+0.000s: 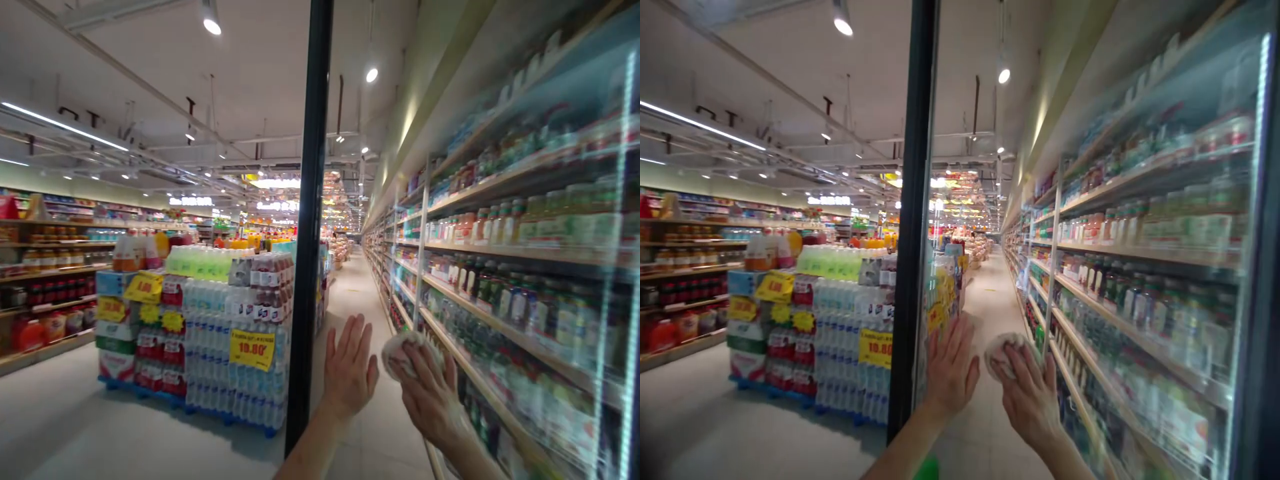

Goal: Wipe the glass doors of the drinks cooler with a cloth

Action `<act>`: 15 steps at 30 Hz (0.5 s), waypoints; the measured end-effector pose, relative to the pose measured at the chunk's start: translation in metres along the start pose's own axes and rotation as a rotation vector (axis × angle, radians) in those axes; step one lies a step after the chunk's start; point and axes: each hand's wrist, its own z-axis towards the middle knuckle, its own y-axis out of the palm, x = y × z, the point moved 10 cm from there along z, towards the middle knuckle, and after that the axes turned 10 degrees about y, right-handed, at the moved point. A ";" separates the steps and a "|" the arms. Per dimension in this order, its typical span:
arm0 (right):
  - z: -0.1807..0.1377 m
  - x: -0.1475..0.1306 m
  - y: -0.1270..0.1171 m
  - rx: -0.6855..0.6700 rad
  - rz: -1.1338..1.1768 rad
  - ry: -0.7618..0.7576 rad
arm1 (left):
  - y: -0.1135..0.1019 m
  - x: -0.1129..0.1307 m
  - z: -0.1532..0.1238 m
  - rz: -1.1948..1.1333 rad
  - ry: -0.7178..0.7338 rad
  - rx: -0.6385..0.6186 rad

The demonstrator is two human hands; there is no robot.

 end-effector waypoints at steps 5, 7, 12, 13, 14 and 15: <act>-0.004 0.139 -0.057 0.418 -0.163 0.590 | 0.003 -0.003 0.001 -0.001 -0.021 -0.007; -0.001 0.146 -0.064 0.449 -0.165 0.705 | 0.002 -0.004 0.001 -0.011 -0.023 0.016; 0.015 0.028 -0.012 0.035 -0.032 0.223 | -0.001 -0.004 0.001 -0.062 -0.019 0.082; 0.012 0.022 -0.007 -0.014 -0.027 0.158 | 0.000 -0.005 0.001 -0.076 -0.022 0.083; 0.010 0.031 -0.009 -0.022 -0.042 0.152 | 0.001 -0.006 0.001 -0.088 -0.030 0.082; 0.010 0.054 -0.018 0.016 -0.075 0.213 | 0.003 -0.007 0.001 -0.099 -0.037 0.081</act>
